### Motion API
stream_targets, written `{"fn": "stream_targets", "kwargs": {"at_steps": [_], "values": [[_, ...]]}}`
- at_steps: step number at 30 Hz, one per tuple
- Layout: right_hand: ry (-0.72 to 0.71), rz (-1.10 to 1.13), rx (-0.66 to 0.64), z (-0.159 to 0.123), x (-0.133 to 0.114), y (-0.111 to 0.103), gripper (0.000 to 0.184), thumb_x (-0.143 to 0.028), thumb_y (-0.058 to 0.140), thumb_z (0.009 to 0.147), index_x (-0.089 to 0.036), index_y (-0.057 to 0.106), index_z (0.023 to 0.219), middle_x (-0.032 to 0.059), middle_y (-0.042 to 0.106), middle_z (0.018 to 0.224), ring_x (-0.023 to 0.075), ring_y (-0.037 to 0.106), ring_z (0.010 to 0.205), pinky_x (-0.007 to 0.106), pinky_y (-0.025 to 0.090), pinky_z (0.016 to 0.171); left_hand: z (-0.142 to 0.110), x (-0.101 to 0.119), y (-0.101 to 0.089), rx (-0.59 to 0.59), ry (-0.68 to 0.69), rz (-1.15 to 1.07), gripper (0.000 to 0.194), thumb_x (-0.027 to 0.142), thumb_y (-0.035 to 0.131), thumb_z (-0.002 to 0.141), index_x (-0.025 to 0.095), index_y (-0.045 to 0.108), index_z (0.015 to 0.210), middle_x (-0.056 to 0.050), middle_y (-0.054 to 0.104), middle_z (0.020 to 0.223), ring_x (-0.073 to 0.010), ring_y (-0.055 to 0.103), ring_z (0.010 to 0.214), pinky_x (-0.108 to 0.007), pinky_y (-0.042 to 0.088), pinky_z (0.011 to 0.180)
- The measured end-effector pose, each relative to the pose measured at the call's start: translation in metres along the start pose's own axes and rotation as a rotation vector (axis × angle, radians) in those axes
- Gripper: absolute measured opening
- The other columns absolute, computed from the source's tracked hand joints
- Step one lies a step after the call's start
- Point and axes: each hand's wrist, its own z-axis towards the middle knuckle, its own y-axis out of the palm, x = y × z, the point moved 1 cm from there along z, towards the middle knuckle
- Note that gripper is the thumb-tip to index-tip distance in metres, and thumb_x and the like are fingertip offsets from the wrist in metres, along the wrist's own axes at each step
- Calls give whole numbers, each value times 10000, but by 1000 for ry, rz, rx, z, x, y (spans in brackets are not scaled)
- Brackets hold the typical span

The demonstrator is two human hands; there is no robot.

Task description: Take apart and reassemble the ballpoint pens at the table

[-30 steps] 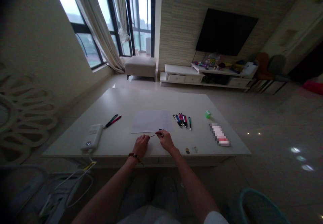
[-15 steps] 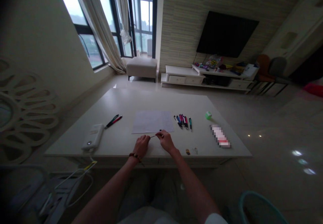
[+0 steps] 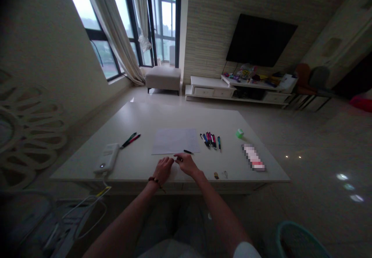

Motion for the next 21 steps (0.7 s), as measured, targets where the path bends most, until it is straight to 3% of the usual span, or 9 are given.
{"fn": "stream_targets", "kwargs": {"at_steps": [3, 7, 9, 12, 17, 21], "values": [[39, -83, 65, 1, 18, -10, 406, -182, 665, 672, -198, 605, 1073, 25, 635, 836, 140, 571, 725, 273, 456, 692, 1, -2, 1, 0, -38, -1, 185, 184, 350, 880, 216, 525, 931, -51, 541, 905, -178, 476, 842, -318, 326, 737], [130, -362, 344, 3, 50, -31, 195, -196, 680, 666, -170, 669, 859, 75, 606, 847, 184, 542, 818, 317, 428, 783, 1, -3, 2, 17, -53, 12, 192, 160, 350, 873, 215, 520, 942, -48, 545, 897, -179, 476, 826, -320, 325, 726], [167, -421, 403, 6, 60, -35, 112, -220, 679, 670, -172, 672, 771, 84, 602, 823, 197, 538, 832, 320, 426, 780, 0, -3, 2, 33, -53, 19, 192, 148, 351, 869, 215, 517, 939, -47, 547, 898, -179, 475, 824, -317, 324, 723], [197, -388, 399, 8, 60, -33, 68, -236, 644, 702, -173, 658, 721, 82, 617, 801, 197, 555, 814, 320, 431, 760, 0, -3, 2, 51, -55, 33, 185, 165, 345, 878, 216, 513, 936, -45, 547, 896, -180, 476, 818, -314, 323, 719], [123, -80, 247, -8, 38, -33, 151, -289, 561, 769, -180, 650, 823, 39, 666, 765, 166, 603, 700, 280, 457, 653, 0, -1, 1, 45, -56, 32, 183, 182, 338, 885, 217, 513, 929, -45, 544, 893, -179, 478, 809, -310, 320, 712], [88, 23, 295, -22, 20, -39, 184, -311, 563, 767, -179, 666, 842, 62, 677, 844, 176, 618, 744, 282, 480, 637, 1, -1, 0, 47, -53, 36, 187, 183, 333, 888, 217, 513, 929, -47, 542, 894, -179, 480, 821, -309, 320, 716]]}}
